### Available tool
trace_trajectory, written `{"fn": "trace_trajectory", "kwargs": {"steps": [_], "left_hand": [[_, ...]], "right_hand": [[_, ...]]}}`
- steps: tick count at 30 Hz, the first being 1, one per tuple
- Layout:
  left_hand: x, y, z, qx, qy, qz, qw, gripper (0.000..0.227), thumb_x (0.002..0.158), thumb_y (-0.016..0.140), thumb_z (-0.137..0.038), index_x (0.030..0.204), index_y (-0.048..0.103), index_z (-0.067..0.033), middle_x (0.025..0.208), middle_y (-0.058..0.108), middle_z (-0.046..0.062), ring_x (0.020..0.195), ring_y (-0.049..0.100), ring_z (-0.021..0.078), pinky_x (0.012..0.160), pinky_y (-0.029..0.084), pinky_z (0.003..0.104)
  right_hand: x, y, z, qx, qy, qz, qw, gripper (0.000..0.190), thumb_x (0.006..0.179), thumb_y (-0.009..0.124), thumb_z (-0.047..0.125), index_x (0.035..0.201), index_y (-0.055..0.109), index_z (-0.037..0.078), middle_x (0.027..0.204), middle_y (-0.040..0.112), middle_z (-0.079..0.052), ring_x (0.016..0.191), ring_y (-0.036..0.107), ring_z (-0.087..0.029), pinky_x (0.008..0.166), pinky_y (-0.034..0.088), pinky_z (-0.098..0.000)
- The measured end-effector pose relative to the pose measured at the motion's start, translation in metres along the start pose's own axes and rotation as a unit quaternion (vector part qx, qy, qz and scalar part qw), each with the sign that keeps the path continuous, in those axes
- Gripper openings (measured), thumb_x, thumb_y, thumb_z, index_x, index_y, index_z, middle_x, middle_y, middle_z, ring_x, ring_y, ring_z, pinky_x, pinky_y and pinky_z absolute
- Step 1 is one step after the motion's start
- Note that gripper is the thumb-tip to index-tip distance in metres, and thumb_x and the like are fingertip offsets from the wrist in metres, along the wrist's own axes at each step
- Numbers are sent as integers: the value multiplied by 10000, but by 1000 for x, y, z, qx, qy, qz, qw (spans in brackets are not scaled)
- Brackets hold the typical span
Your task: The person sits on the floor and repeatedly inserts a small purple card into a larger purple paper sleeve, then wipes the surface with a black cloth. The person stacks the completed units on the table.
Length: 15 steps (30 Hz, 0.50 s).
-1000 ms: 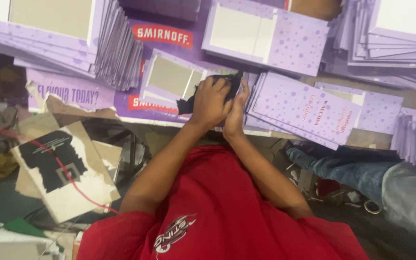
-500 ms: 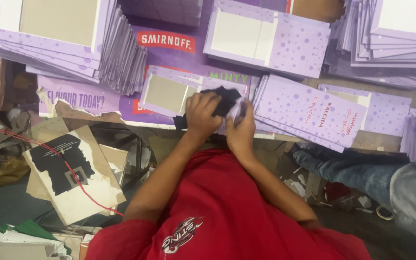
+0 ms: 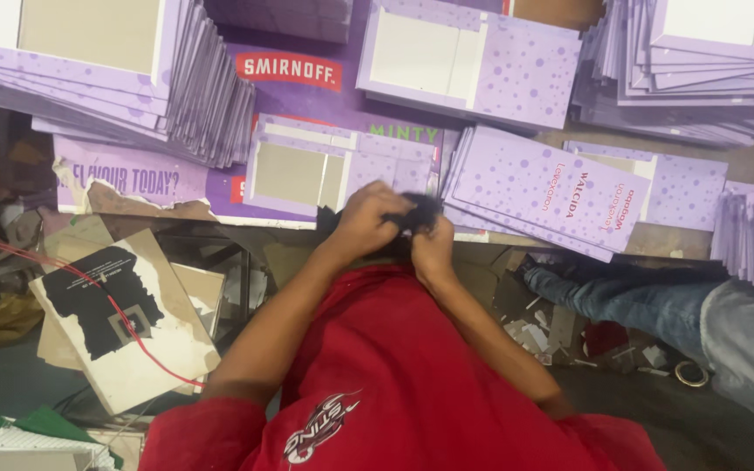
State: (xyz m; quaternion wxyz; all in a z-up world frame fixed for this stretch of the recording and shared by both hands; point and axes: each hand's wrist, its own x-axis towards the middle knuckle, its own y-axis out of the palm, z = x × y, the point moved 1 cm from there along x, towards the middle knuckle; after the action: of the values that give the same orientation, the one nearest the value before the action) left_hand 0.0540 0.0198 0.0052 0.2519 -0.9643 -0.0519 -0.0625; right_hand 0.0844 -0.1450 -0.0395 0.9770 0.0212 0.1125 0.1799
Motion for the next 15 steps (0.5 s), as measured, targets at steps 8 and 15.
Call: {"fn": "trace_trajectory", "kwargs": {"steps": [8, 15], "left_hand": [[-101, -11, 25, 8, -110, 93, 990, 210, 678, 720, -172, 857, 754, -69, 884, 716, 163, 877, 680, 387, 809, 538, 477], [-82, -68, -25, -3, -82, -35, 996, 429, 769, 720, -276, 1162, 705, -107, 968, 745, 171, 878, 728, 346, 790, 577, 450]], "right_hand": [[4, 16, 12, 87, 88, -69, 990, 406, 1018, 457, 0, 1419, 481, -65, 1241, 679, -114, 1053, 691, -156, 877, 605, -283], [4, 16, 35, -87, 4, -63, 994, 430, 971, 614, 7, 1382, 566, -113, 1151, 737, -174, 928, 685, -177, 761, 542, -279]]}}
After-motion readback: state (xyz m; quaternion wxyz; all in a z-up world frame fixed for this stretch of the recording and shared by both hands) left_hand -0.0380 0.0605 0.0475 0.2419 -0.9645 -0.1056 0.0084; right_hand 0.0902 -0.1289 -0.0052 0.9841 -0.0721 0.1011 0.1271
